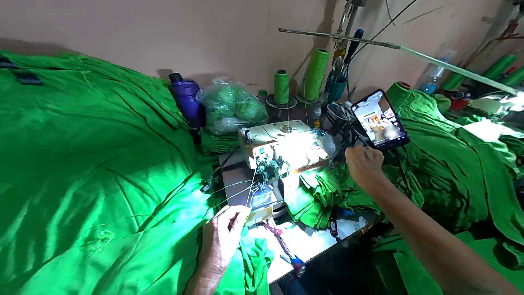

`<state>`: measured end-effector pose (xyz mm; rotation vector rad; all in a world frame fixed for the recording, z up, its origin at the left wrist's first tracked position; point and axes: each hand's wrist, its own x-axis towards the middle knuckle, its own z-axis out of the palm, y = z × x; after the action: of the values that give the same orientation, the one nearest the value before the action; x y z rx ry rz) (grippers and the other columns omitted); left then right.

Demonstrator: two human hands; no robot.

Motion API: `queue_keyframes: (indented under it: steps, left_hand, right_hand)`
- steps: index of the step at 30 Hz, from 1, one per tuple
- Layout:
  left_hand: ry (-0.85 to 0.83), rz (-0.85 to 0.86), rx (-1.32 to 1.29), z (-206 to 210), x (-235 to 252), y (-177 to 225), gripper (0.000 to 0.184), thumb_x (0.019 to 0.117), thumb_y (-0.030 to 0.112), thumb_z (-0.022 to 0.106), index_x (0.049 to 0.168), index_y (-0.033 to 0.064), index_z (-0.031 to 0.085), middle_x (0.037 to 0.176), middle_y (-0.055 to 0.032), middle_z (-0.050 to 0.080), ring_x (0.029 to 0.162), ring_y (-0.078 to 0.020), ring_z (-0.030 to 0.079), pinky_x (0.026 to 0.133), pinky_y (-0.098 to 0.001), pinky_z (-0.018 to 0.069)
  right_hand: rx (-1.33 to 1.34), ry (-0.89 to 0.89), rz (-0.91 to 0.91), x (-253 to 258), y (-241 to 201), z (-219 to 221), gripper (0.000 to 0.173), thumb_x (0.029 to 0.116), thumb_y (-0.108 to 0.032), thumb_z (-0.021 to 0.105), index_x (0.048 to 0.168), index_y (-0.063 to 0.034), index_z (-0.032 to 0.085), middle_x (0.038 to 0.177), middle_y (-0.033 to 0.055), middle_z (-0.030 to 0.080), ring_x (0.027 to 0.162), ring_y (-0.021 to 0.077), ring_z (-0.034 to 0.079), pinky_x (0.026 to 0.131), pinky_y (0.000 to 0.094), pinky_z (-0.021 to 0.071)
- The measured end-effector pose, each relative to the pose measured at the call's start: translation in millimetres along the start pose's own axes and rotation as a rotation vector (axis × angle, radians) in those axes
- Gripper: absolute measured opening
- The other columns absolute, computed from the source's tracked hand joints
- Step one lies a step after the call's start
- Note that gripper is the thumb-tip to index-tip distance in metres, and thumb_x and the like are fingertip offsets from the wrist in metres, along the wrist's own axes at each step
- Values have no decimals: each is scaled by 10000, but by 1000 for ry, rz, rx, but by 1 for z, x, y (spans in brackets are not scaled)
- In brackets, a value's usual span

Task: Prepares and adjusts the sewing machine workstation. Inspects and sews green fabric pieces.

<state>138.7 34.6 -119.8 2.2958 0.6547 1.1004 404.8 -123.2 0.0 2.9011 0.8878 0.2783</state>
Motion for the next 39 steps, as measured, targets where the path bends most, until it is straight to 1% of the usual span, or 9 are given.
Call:
queue_keyframes:
  steps: [5, 11, 15, 20, 23, 27, 30, 33, 39]
  left_hand:
    - [0, 4, 5, -2, -1, 6, 220, 982, 136, 600, 980, -12, 763, 854, -149, 713, 711, -207, 679, 681, -338, 554]
    - [10, 12, 29, -2, -2, 7, 217, 974, 139, 599, 971, 5, 769, 848, -131, 719, 701, -195, 681, 669, -328, 553]
    - [10, 9, 24, -3, -1, 9, 204, 976, 121, 612, 977, -14, 765, 849, -147, 719, 697, -217, 688, 672, -350, 562]
    - [7, 22, 32, -2, -1, 7, 218, 978, 141, 598, 964, 6, 768, 846, -129, 721, 719, -209, 690, 691, -352, 556]
    - [10, 25, 35, -2, -1, 6, 212, 976, 134, 604, 970, 2, 770, 850, -137, 724, 718, -225, 693, 688, -369, 561]
    - [26, 48, 33, -1, -1, 3, 230, 973, 149, 591, 965, 3, 768, 833, -131, 717, 706, -204, 682, 680, -343, 550]
    - [33, 48, 35, -1, -1, 3, 220, 965, 144, 601, 956, 1, 768, 818, -126, 714, 690, -199, 680, 665, -345, 551]
    - [27, 41, 34, -1, -1, 3, 230, 968, 152, 596, 955, 3, 770, 824, -125, 716, 693, -195, 682, 664, -335, 549]
    - [30, 46, 51, -1, 0, 3, 241, 969, 166, 590, 949, 8, 771, 816, -119, 716, 685, -185, 677, 658, -325, 543]
  right_hand:
    - [-40, -47, 43, 16, -1, 1, 174, 973, 67, 552, 1105, 126, 648, 1163, 330, 627, 1056, 490, 646, 800, 575, 521]
    - [-37, -91, 20, 22, -8, 2, 155, 972, 62, 556, 1076, 120, 654, 1136, 321, 646, 1081, 490, 643, 806, 585, 516]
    - [-2, 11, 5, 8, -8, -3, 123, 933, 76, 610, 1033, 120, 665, 1094, 316, 647, 1027, 499, 646, 766, 595, 518]
    - [-78, -55, 41, 7, -8, -12, 147, 968, 72, 554, 1061, 121, 657, 1106, 308, 650, 1039, 478, 656, 772, 559, 519]
    - [-28, -67, -1, 18, -9, -5, 156, 967, 64, 563, 1070, 135, 657, 1130, 335, 643, 1075, 508, 638, 812, 605, 510]
    - [23, -89, -69, 33, -19, 0, 216, 1006, 42, 517, 1153, 155, 627, 1192, 344, 628, 1163, 506, 603, 912, 615, 471]
    - [-14, -49, -137, 49, -20, 13, 221, 999, 34, 532, 1164, 130, 643, 1171, 325, 645, 1146, 499, 613, 900, 614, 478]
    - [-34, -76, -152, 58, -19, 16, 256, 1020, 9, 519, 1218, 135, 620, 1227, 334, 623, 1188, 506, 589, 939, 614, 462]
    - [-73, -118, -129, 69, -17, 9, 257, 985, -8, 597, 1193, 140, 621, 1242, 344, 613, 1203, 512, 579, 932, 634, 458]
